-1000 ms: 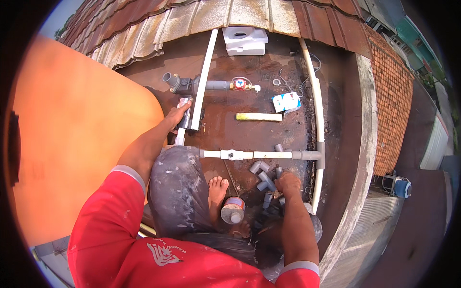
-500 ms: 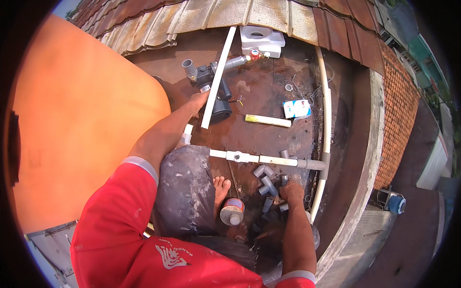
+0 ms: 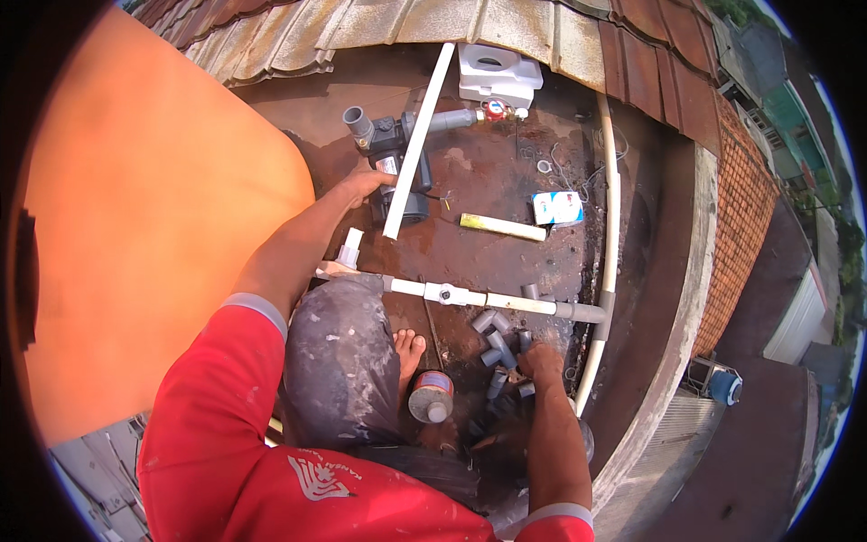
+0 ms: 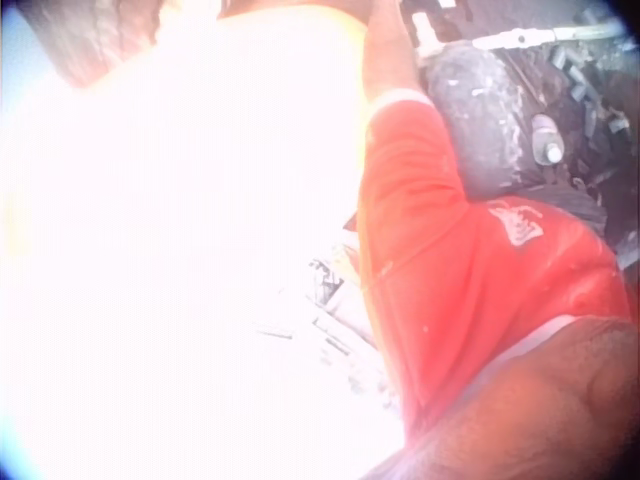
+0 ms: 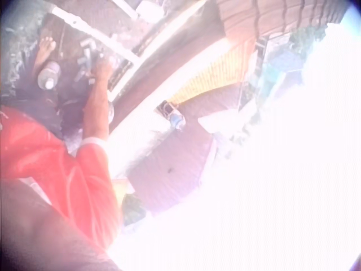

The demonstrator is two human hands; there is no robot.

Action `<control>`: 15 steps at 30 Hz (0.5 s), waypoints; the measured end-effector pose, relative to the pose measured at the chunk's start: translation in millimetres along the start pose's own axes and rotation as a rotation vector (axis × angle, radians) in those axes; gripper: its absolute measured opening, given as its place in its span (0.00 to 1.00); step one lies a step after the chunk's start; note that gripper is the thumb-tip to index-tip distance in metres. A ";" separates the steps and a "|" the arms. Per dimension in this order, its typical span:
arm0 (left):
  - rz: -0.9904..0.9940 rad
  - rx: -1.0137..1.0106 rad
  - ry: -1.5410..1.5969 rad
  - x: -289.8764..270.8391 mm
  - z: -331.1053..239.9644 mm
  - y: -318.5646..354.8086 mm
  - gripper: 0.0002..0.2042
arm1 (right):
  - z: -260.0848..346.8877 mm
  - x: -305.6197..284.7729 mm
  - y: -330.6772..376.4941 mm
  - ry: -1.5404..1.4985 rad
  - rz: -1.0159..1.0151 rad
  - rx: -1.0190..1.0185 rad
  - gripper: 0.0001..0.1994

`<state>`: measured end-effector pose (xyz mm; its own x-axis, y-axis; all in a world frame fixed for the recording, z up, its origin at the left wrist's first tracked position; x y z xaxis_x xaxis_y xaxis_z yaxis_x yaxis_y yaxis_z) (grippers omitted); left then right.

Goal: The person assembles a PVC pipe system on a rooftop next to a water tank. They apply glue to pipe fittings and connect them to a water pump and existing pipes, working with various connectors and short pipe segments.

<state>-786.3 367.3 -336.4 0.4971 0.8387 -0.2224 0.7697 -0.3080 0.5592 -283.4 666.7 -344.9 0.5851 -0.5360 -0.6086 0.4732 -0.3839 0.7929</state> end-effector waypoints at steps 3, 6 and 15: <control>0.267 0.153 -0.100 25.8 -47.4 0.7 0.38 | -21.4 0.8 -8.5 0.044 -0.027 -0.005 0.31; 0.261 0.204 -0.178 10.9 -53.9 0.7 0.38 | 0.5 -26.2 9.3 0.074 0.069 0.001 0.30; 0.324 0.149 -0.377 26.7 -65.7 10.1 0.44 | -19.9 -97.3 14.4 -0.192 -0.460 -0.052 0.17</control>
<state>-791.5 416.1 -284.2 0.8078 0.4784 -0.3444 0.5877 -0.6082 0.5336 -320.4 728.3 -274.9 0.1787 -0.4504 -0.8748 0.6885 -0.5779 0.4382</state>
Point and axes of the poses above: each hand's wrist, its own y-axis away from the middle knuckle, its own x-axis out of the palm, z = x × y, the point moved 8 cm from there along -y, towards the middle knuckle, and after that the axes turned 1 degree about -z, right-handed, at the moved point
